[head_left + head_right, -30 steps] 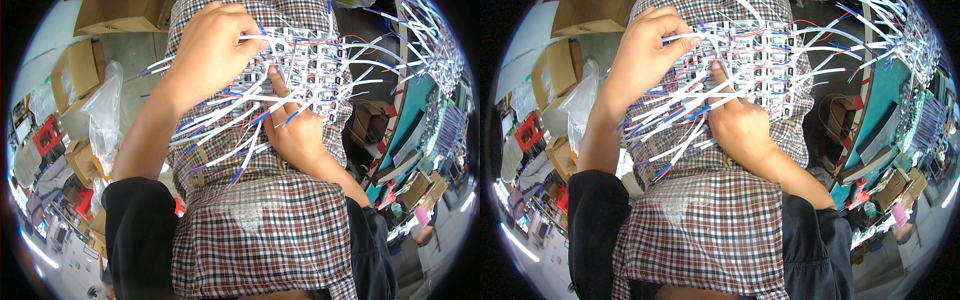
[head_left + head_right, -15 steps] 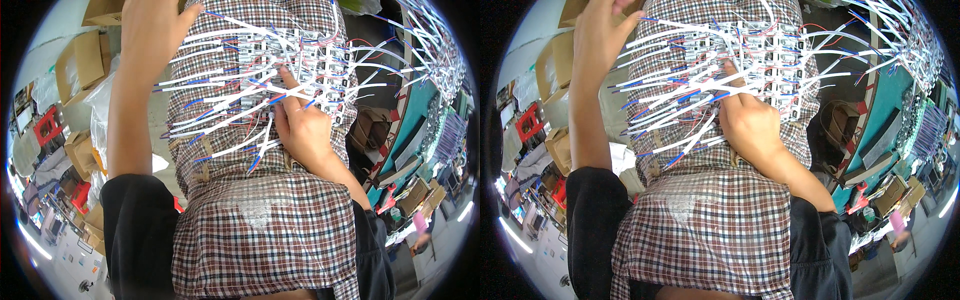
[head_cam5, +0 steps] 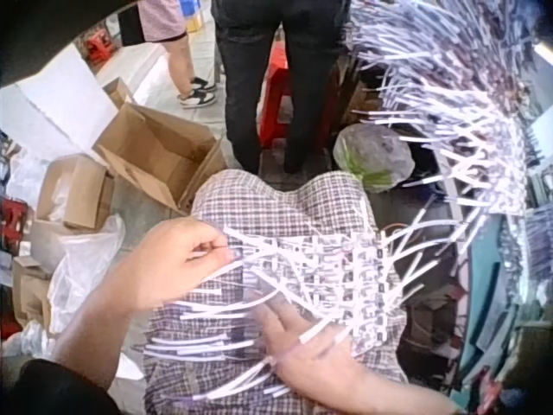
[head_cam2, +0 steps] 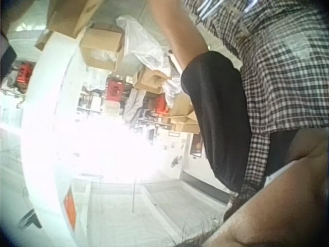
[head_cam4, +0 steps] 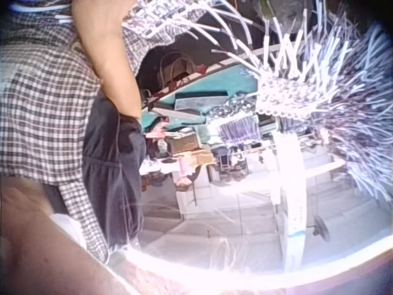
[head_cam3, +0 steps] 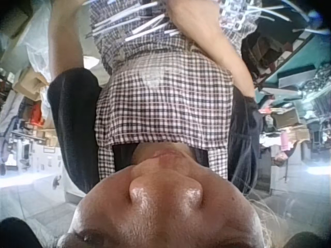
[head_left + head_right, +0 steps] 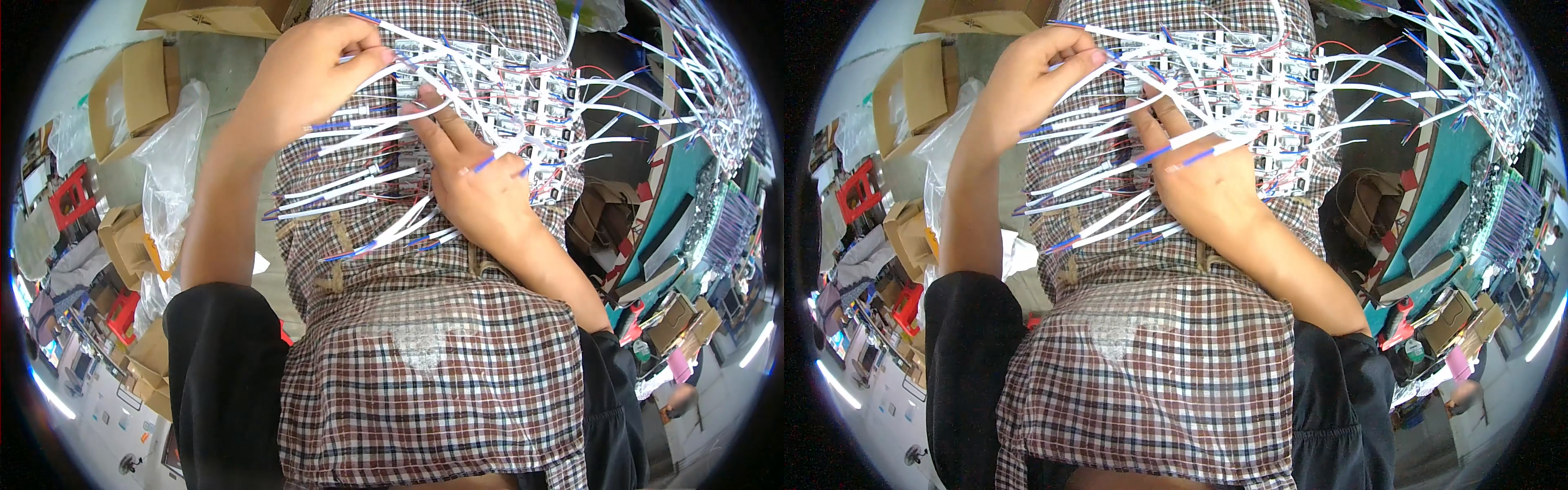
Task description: Assembling LED light strips and packing them into boxes on a factory assembly line.
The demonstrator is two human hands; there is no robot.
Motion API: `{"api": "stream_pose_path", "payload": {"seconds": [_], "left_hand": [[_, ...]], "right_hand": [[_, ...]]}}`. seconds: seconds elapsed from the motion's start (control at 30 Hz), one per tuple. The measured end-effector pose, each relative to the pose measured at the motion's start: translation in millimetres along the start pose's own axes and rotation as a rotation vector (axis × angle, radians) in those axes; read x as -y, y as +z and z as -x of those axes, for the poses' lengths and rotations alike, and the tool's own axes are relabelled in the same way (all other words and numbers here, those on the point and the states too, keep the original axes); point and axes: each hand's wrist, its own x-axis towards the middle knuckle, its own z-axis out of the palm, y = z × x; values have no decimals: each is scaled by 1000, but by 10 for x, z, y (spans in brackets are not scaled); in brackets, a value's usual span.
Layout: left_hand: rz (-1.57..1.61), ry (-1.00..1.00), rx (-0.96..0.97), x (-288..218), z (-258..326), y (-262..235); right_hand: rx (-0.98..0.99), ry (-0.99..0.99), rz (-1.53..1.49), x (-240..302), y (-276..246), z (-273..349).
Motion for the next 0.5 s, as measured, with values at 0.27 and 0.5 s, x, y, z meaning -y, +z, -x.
{"api": "stream_pose_path", "payload": {"seconds": [0.27, 0.5], "left_hand": [[175, 18, 81, 50, -212, 170], [94, -10, 153, 59, -285, 228]], "right_hand": [[-20, -47, 29, -78, 151, -38], [30, 3, 81, -83, 142, -81]]}}
